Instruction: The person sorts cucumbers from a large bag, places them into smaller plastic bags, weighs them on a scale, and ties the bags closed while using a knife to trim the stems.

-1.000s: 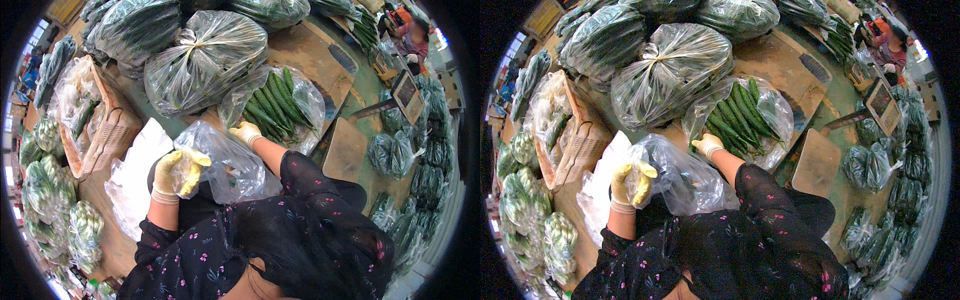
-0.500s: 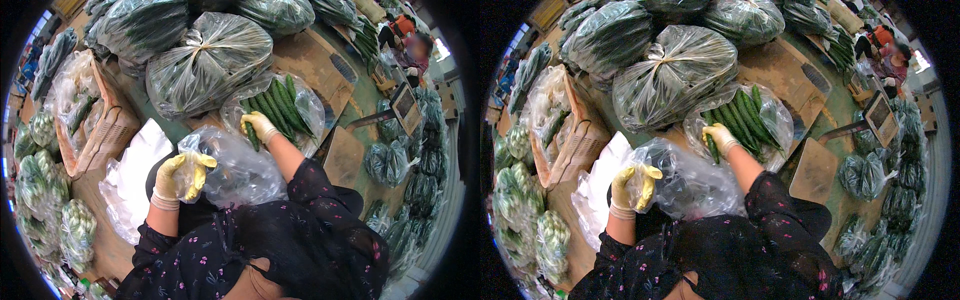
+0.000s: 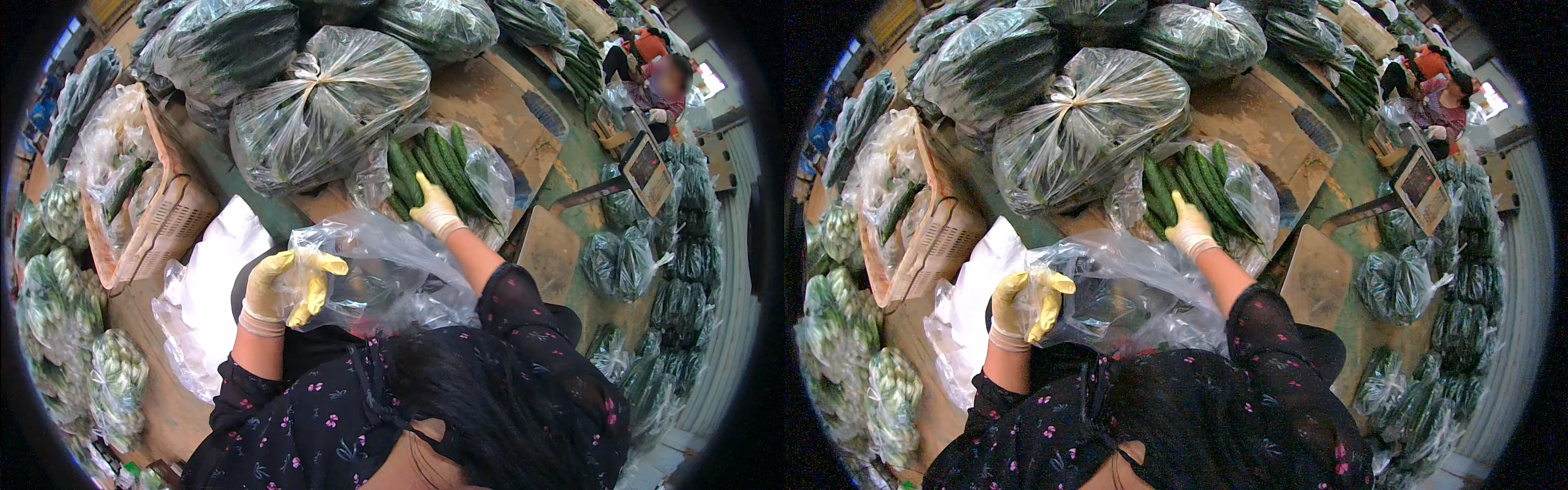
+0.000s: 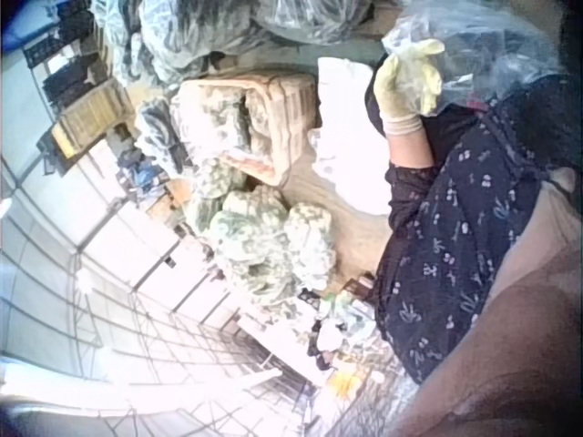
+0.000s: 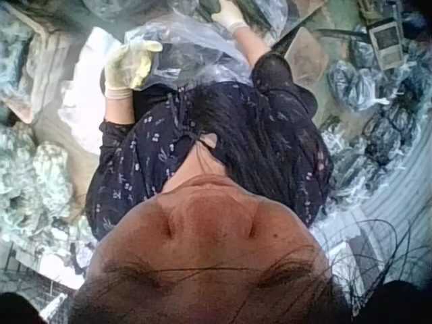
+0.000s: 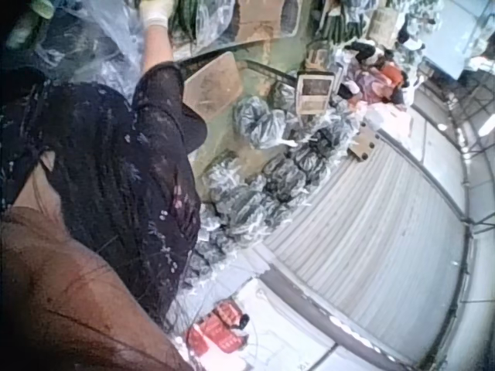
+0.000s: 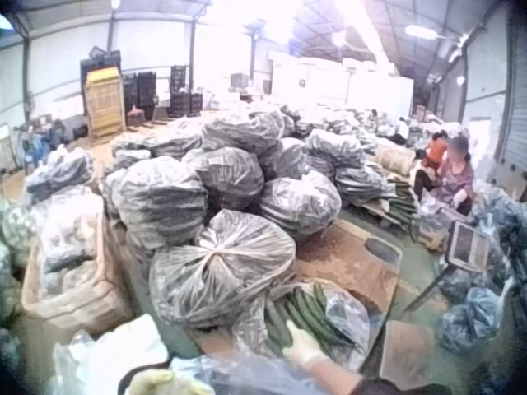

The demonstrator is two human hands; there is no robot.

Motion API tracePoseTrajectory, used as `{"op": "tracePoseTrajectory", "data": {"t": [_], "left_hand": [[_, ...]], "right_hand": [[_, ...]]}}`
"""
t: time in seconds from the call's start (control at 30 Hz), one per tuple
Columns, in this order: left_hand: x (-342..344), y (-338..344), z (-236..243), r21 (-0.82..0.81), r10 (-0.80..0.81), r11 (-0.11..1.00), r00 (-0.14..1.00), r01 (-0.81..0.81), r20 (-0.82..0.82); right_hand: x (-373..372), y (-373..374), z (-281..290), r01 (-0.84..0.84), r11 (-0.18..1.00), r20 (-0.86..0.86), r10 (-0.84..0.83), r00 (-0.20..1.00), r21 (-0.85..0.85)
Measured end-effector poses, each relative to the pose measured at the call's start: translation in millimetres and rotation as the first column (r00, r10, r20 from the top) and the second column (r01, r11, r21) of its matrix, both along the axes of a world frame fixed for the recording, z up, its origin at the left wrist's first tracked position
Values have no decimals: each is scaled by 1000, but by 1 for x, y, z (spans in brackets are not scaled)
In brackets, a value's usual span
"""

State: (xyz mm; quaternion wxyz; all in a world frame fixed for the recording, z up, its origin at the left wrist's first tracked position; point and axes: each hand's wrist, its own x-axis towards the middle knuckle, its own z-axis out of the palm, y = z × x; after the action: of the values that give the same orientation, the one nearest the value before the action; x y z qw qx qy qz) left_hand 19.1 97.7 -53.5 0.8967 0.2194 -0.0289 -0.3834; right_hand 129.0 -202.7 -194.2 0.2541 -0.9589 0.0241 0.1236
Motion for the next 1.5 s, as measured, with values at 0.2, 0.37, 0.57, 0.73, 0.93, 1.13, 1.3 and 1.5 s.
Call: {"op": "tracePoseTrajectory", "data": {"t": [0.2,0.37,0.57,0.73,0.93,1.13,1.3,1.5], "left_hand": [[2,7,-7,-109,-39,993,999,39,1],[3,7,-4,-107,-19,994,999,25,50],[-2,-1,0,-162,52,986,991,-32,120],[-5,-21,17,-89,142,987,985,-133,97],[-4,-59,29,-250,27,968,998,-12,55],[-10,-89,46,-342,-76,935,994,97,73],[-10,-79,92,-387,6,918,974,85,228],[-23,-19,144,-113,73,993,910,-29,409]], "right_hand": [[-15,5,-11,-40,994,-239,14,971,-106],[-59,-74,2,-95,994,-123,87,989,-59],[-93,-149,35,77,992,45,-82,996,101],[-111,-167,84,269,437,-195,-207,959,858],[-141,-112,178,-73,-173,53,-121,991,982],[-153,-24,194,-258,-294,302,116,946,920],[-151,14,129,-344,344,290,200,936,874],[-139,-58,12,-383,910,-93,372,923,-158]]}}
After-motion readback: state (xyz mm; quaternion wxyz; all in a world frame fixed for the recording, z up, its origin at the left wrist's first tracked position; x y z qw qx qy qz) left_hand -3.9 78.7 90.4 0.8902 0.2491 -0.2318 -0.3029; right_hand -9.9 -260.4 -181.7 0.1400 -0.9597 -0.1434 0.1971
